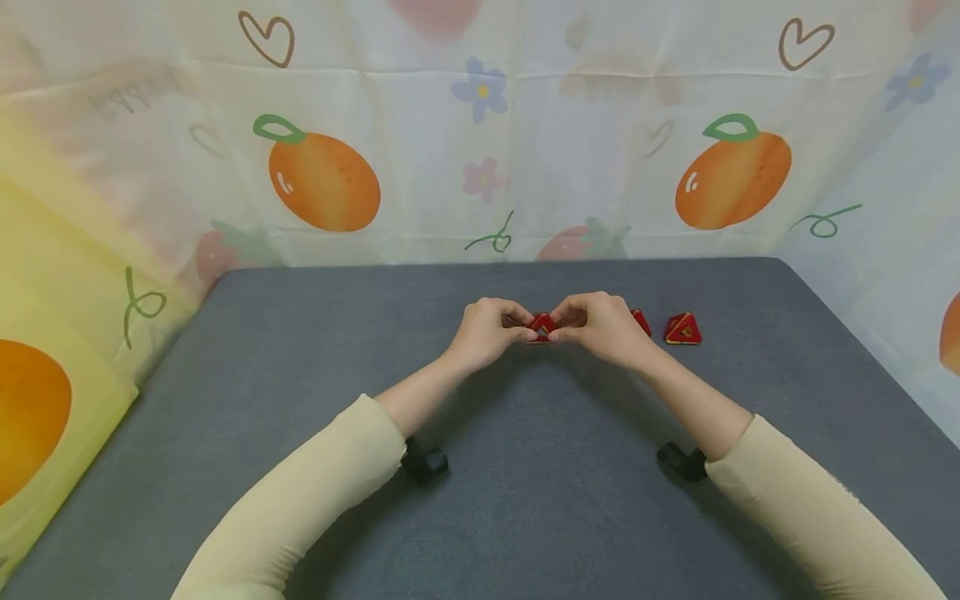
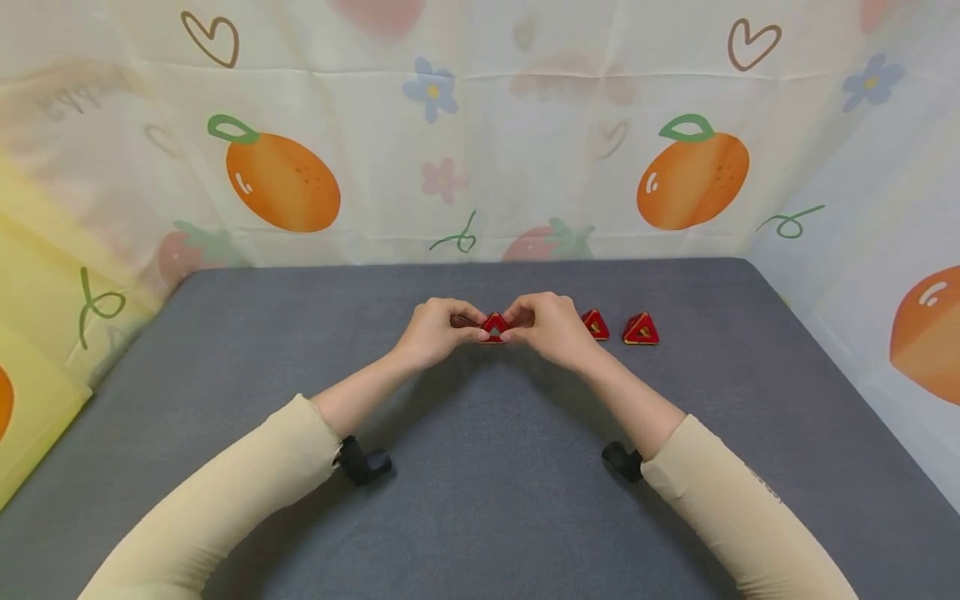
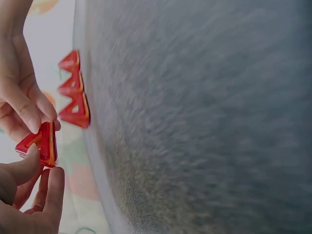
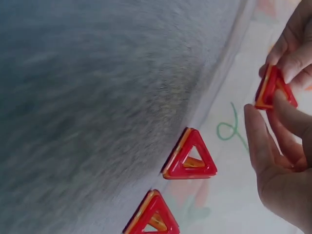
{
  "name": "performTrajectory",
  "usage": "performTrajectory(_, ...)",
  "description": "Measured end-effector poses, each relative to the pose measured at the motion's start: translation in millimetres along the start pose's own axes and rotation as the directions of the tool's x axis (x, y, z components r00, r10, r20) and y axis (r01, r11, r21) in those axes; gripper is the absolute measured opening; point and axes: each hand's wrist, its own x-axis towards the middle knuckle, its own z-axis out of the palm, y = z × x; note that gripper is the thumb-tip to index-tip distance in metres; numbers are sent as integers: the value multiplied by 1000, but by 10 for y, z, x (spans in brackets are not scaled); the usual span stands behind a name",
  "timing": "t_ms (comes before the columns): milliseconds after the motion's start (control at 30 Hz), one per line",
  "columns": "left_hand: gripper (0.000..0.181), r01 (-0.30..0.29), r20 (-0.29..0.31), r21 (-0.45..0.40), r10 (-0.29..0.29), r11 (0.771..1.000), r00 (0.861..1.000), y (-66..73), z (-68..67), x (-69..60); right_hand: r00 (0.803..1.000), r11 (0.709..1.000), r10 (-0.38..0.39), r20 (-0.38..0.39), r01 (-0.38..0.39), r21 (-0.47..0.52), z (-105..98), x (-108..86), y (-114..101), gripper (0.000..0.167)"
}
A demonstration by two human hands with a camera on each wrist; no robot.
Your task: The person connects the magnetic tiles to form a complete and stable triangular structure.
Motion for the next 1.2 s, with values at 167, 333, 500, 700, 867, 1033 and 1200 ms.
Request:
performTrajectory(167,19,29,-48,12,-28,1000,998,-23,30,170,999,999,29,-19,-30,-29,-4,143,13,24)
performTrajectory(333,20,42,-41,24,-41,999,998,-63,96,276,998,997,53,-35,-54,-57,4,210,51,23)
performTrajectory(500,21,69,-6,56,-69,996,998,-95,163,322,995,993,93,-20,-94,-67,40,233,71,19)
performTrajectory(700,21,90,23,90,-93,992,995,-144,187,327,994,989,107,7,-106,-104,87,233,47,15)
performTrajectory(867,19,90,62,118,-98,989,993,-170,189,314,994,987,108,30,-103,-126,118,224,63,14)
performTrajectory(1033,20,89,68,131,-99,987,993,-183,189,301,995,986,99,23,-95,-138,135,225,50,15)
performTrajectory(1200,22,82,85,122,-93,989,992,-193,174,287,995,986,97,29,-92,-139,138,230,55,17)
